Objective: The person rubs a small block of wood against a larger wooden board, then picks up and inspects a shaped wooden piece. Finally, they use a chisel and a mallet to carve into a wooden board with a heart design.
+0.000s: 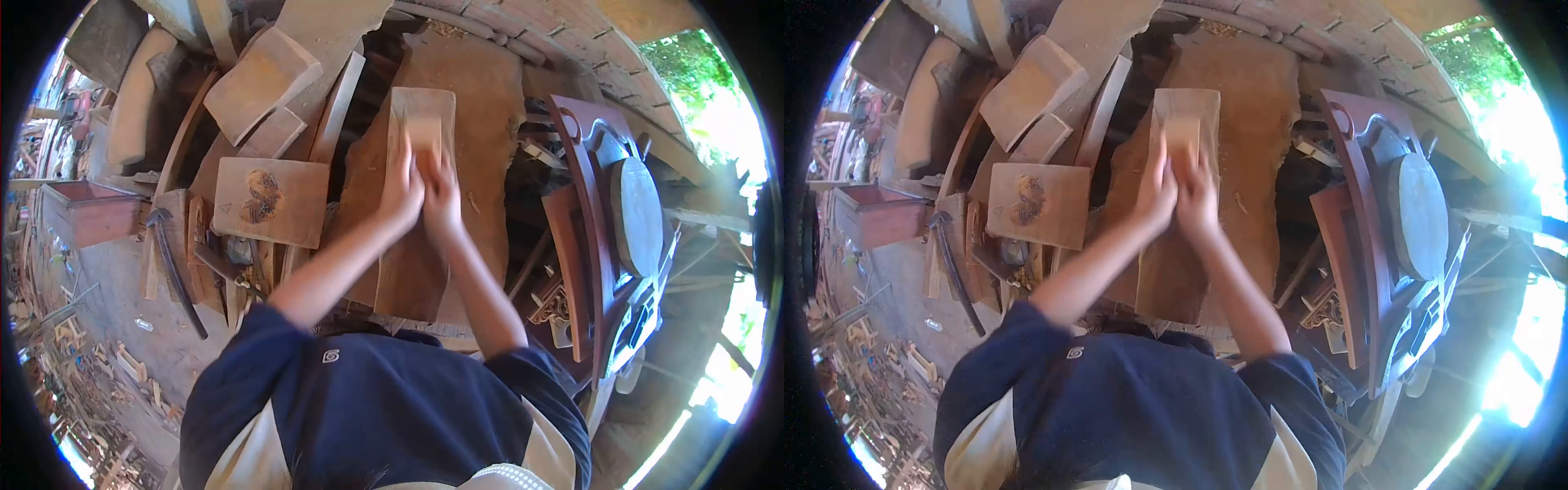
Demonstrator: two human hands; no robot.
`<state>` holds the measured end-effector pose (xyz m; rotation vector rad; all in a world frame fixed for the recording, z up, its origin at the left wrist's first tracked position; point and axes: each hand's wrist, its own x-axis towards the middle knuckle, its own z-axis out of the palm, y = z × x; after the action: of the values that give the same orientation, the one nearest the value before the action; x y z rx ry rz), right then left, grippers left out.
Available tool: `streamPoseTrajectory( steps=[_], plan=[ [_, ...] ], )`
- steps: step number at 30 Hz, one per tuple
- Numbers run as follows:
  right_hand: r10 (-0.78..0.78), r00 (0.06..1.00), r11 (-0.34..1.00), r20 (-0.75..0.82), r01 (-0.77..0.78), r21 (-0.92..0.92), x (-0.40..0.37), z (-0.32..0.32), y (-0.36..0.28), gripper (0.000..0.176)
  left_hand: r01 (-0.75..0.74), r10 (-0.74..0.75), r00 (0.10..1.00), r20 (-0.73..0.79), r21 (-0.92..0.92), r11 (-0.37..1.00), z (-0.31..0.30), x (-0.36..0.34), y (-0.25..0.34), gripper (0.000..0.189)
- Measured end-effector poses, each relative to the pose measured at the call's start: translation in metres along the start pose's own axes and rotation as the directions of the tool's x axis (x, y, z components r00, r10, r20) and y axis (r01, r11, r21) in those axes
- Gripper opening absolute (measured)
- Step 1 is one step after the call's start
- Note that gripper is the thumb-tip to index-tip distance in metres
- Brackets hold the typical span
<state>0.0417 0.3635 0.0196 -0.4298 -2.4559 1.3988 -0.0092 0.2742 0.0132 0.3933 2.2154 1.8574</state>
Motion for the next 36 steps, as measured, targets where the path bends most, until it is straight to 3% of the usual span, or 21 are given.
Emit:
streamPoseTrajectory(
  steps=[1, 2, 4, 8, 10, 12, 14, 15, 16, 17, 18, 20, 21, 22, 23, 26, 27, 28, 30, 32, 36],
  plan=[
    [0.042, 0.999, 0.999, -0.035, -0.041, 0.023, 0.046, 0.011, 0.012, 0.048, -0.04, 0.04, 0.997, -0.073, 0.006, 0.999, 0.007, 0.047, -0.009, 0.056],
    [0.026, 0.999, 0.971, -0.036, -0.017, 0.239, 0.09, 0.019, 0.021, 0.046, -0.107, 0.131, 0.976, -0.174, 0.142, 0.984, 0.018, 0.098, -0.037, 0.056],
    [0.016, 0.999, 0.988, -0.046, -0.009, 0.152, 0.153, 0.029, 0.039, 0.047, -0.081, 0.098, 0.987, -0.124, 0.134, 0.988, 0.017, 0.16, -0.039, 0.056],
    [-0.058, 0.998, 0.997, -0.034, 0.06, 0.039, 0.163, 0.029, 0.046, 0.049, -0.053, 0.062, 0.997, -0.049, 0.178, 0.983, 0.012, 0.162, -0.026, 0.054],
    [-0.026, 0.996, 0.998, -0.089, 0.031, 0.056, 0.124, 0.024, 0.035, 0.051, -0.123, 0.135, 0.99, -0.048, 0.206, 0.971, 0.016, 0.133, -0.038, 0.053],
    [0.069, 0.991, 0.992, -0.119, -0.055, 0.117, 0.064, 0.016, 0.012, 0.051, -0.088, 0.079, 0.993, 0.09, 0.105, 0.991, 0.005, 0.076, -0.025, 0.052],
    [-0.039, 0.994, 0.999, -0.107, 0.041, 0.018, -0.016, 0.005, 0.0, 0.052, -0.043, 0.04, 0.988, 0.152, 0.017, 0.999, -0.006, -0.005, -0.007, 0.052],
    [0.021, 0.997, 0.995, -0.074, -0.014, 0.101, -0.066, 0.007, 0.014, 0.055, -0.08, 0.081, 0.987, 0.142, -0.009, 0.997, -0.011, -0.055, -0.001, 0.053],
    [-0.053, 0.999, 0.99, -0.006, 0.052, -0.133, -0.107, -0.013, -0.025, 0.057, -0.09, 0.094, 0.985, 0.147, -0.039, 0.995, -0.019, -0.103, 0.008, 0.054],
    [-0.063, 0.997, 0.993, 0.046, 0.067, -0.094, -0.153, -0.019, -0.025, 0.058, -0.024, 0.029, 0.981, 0.189, -0.03, 0.999, -0.03, -0.144, 0.024, 0.059],
    [0.041, 0.994, 0.999, 0.101, -0.042, 0.009, -0.189, -0.026, -0.032, 0.057, -0.159, 0.16, 0.97, 0.182, -0.02, 0.987, -0.034, -0.181, 0.018, 0.065],
    [0.086, 0.991, 0.994, 0.1, -0.092, 0.061, -0.226, -0.03, -0.055, 0.055, -0.186, 0.191, 0.962, 0.196, -0.047, 0.982, -0.042, -0.213, 0.024, 0.069],
    [0.102, 0.989, 0.992, 0.105, -0.108, 0.06, -0.204, -0.029, -0.077, 0.053, -0.117, 0.124, 0.965, 0.233, -0.043, 0.992, -0.043, -0.217, 0.023, 0.068],
    [0.121, 0.987, 0.99, 0.11, -0.128, 0.058, -0.223, -0.026, -0.05, 0.052, -0.045, 0.053, 0.961, 0.271, -0.036, 0.998, -0.043, -0.217, 0.022, 0.068],
    [0.127, 0.986, 0.989, 0.108, -0.133, 0.056, -0.214, -0.025, -0.046, 0.052, -0.064, 0.072, 0.969, 0.234, -0.038, 0.997, -0.038, -0.203, 0.02, 0.066],
    [-0.158, 0.976, 0.981, 0.148, 0.172, -0.089, -0.11, -0.019, -0.019, 0.047, 0.002, 0.007, 0.995, 0.099, -0.087, 0.996, -0.016, -0.117, 0.007, 0.057],
    [-0.184, 0.98, 0.976, 0.07, 0.19, -0.103, -0.067, -0.011, -0.006, 0.046, 0.004, -0.001, 0.999, 0.048, -0.072, 0.997, -0.007, -0.072, 0.002, 0.054],
    [-0.055, 0.998, 0.995, 0.041, 0.058, -0.081, -0.023, -0.004, 0.001, 0.045, -0.03, 0.03, 1.0, 0.006, -0.071, 0.997, -0.001, -0.024, -0.003, 0.05],
    [0.004, 1.0, 1.0, 0.004, -0.004, 0.019, 0.069, 0.002, 0.008, 0.041, -0.078, 0.076, 0.995, -0.065, -0.029, 0.996, 0.011, 0.067, -0.008, 0.049],
    [-0.052, 0.997, 0.999, -0.059, 0.052, 0.007, 0.139, 0.013, 0.039, 0.042, -0.054, 0.055, 0.997, -0.06, 0.026, 0.998, 0.017, 0.137, -0.018, 0.052],
    [-0.005, 1.0, 0.996, -0.026, 0.002, -0.093, 0.167, 0.007, 0.035, 0.046, -0.097, 0.101, 0.995, -0.022, 0.138, 0.986, 0.027, 0.137, -0.063, 0.056]
  ],
)
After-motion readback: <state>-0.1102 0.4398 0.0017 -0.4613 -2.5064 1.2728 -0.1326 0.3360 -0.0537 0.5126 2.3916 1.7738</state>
